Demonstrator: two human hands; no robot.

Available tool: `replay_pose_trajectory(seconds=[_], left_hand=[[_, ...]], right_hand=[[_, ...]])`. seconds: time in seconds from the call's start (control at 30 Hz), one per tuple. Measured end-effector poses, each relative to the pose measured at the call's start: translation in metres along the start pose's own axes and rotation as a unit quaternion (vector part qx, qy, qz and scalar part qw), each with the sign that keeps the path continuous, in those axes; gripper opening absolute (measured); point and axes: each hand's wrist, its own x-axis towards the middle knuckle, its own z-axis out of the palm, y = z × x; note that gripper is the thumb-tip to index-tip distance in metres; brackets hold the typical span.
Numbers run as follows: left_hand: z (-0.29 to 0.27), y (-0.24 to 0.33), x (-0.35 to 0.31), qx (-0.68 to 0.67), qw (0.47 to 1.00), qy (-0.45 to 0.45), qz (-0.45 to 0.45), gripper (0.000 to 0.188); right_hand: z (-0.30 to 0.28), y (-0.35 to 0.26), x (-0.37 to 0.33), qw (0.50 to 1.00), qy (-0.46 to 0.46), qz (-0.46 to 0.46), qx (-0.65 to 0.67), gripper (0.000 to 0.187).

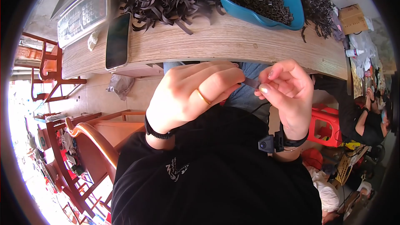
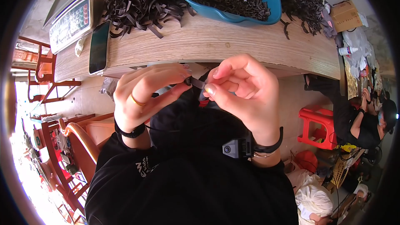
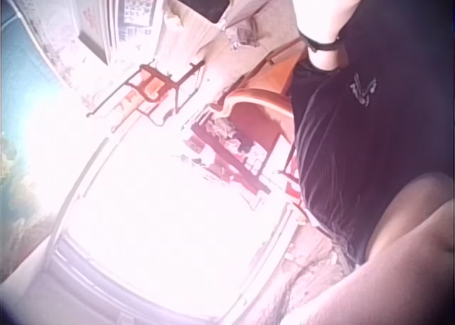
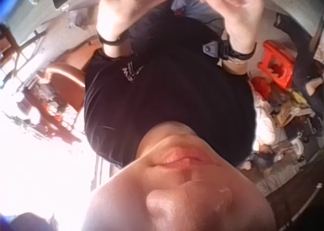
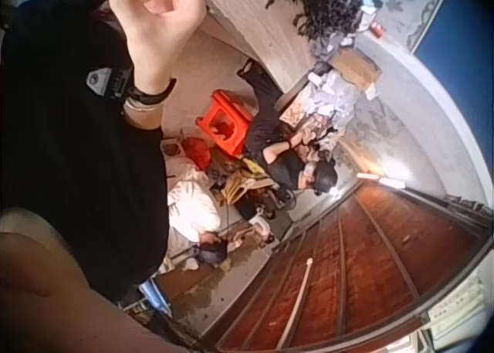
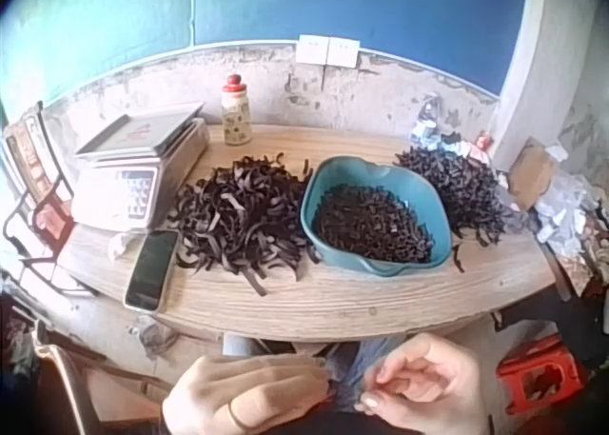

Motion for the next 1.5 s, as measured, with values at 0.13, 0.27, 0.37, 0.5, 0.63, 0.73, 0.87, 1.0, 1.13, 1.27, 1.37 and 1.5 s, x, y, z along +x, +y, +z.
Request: replay_pose_trajectory(seconds=[0.13, 0.27, 0.37, 0.5, 0.63, 0.73, 0.87, 1.0, 1.13, 1.27, 1.37, 1.5], left_hand=[[0.002, 0.0, 0.002, -0.054, 0.997, 0.055, 0.017, 0.034], [0.005, -0.002, 0.003, -0.031, 0.997, 0.056, 0.033, 0.035], [0.007, -0.005, 0.002, -0.017, 0.998, 0.042, 0.035, 0.036], [0.009, -0.003, -0.002, -0.054, 0.997, 0.053, -0.003, 0.037], [0.004, 0.003, -0.001, -0.081, 0.993, 0.038, -0.079, 0.04], [0.002, 0.003, -0.001, -0.067, 0.99, 0.041, -0.121, 0.043], [0.002, 0.004, -0.001, -0.067, 0.99, 0.044, -0.113, 0.043], [0.003, -0.018, 0.0, 0.014, 0.989, 0.014, -0.144, 0.032], [0.0, -0.066, -0.01, 0.238, 0.957, 0.013, -0.162, 0.017], [0.002, -0.085, -0.022, 0.226, 0.958, -0.009, -0.177, 0.014], [0.006, -0.089, -0.024, 0.225, 0.957, 0.003, -0.184, 0.012], [0.011, -0.09, -0.02, 0.252, 0.953, 0.008, -0.167, 0.01]], right_hand=[[-0.008, 0.003, 0.008, 0.999, -0.02, 0.043, 0.019, 0.017], [-0.002, 0.016, 0.007, 0.992, -0.083, 0.084, 0.049, 0.022], [0.002, 0.019, 0.009, 0.991, -0.079, 0.093, 0.049, 0.021], [0.002, 0.02, 0.01, 0.992, -0.078, 0.086, 0.045, 0.018], [0.002, 0.015, 0.011, 0.994, -0.048, 0.093, 0.04, 0.013], [0.002, 0.017, 0.012, 0.996, -0.029, 0.076, 0.037, 0.011], [0.0, 0.016, 0.012, 0.997, -0.017, 0.07, 0.039, 0.008], [-0.011, 0.02, 0.014, 0.998, 0.044, 0.032, 0.014, 0.007], [-0.054, 0.019, 0.027, 0.979, 0.171, -0.043, -0.102, 0.01], [-0.117, 0.013, 0.049, 0.903, 0.287, -0.105, -0.303, 0.015], [-0.149, 0.002, 0.065, 0.856, 0.291, -0.123, -0.41, 0.018], [-0.131, -0.02, 0.084, 0.803, 0.264, -0.167, -0.508, 0.02]])
